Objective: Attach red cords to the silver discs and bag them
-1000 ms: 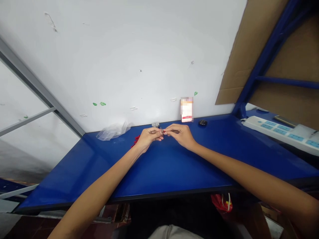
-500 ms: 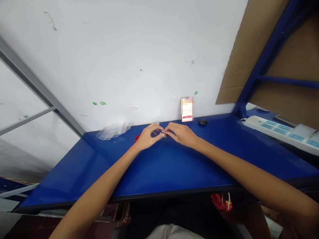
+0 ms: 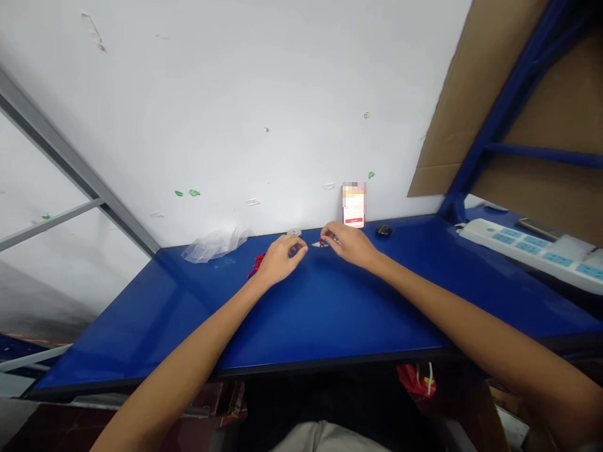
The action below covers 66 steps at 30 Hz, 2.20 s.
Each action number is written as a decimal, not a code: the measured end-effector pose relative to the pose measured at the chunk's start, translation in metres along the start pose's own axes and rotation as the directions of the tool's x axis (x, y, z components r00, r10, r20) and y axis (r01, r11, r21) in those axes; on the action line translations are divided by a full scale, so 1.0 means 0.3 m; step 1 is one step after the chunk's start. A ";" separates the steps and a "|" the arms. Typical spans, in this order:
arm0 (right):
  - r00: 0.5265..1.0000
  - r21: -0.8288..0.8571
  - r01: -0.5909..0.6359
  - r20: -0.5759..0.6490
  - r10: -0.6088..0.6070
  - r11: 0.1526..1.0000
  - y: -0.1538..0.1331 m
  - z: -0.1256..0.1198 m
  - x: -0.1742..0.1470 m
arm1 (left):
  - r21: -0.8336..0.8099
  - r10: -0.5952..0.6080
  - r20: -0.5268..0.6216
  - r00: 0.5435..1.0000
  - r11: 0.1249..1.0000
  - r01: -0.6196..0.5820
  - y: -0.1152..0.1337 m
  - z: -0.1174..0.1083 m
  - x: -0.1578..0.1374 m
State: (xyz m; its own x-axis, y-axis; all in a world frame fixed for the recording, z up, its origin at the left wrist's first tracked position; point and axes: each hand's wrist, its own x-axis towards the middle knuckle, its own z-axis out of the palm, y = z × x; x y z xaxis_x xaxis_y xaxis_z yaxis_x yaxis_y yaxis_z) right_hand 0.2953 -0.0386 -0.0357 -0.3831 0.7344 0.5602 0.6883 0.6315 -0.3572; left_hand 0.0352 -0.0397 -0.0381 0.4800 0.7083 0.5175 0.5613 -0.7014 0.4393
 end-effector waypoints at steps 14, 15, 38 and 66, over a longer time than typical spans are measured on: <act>0.979 0.091 -0.200 0.051 0.196 0.976 0.154 0.013 0.022 | 0.131 -0.048 0.063 0.997 0.991 0.039 -0.042 -0.016 0.003; 0.981 0.097 -0.189 0.067 0.183 0.977 0.147 0.016 0.021 | 0.134 -0.045 0.074 0.996 0.990 0.035 -0.042 -0.014 0.003; 0.940 -0.161 -0.028 0.332 0.081 0.987 0.142 -0.090 0.021 | 0.277 -0.057 0.105 0.993 0.960 0.026 -0.067 -0.110 0.026; 0.941 -0.178 0.276 0.251 -0.227 0.945 0.030 0.073 0.119 | 0.249 -0.271 0.507 0.818 0.955 0.162 -0.285 -0.317 0.023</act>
State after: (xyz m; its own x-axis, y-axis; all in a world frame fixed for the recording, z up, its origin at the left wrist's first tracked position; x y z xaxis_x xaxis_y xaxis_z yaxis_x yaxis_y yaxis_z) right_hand 0.2743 -0.0012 -0.0354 -0.6715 0.6098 0.4209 0.6543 0.7546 -0.0495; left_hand -0.0738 0.0175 -0.0023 0.5826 0.8099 -0.0679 0.7814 -0.5352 0.3208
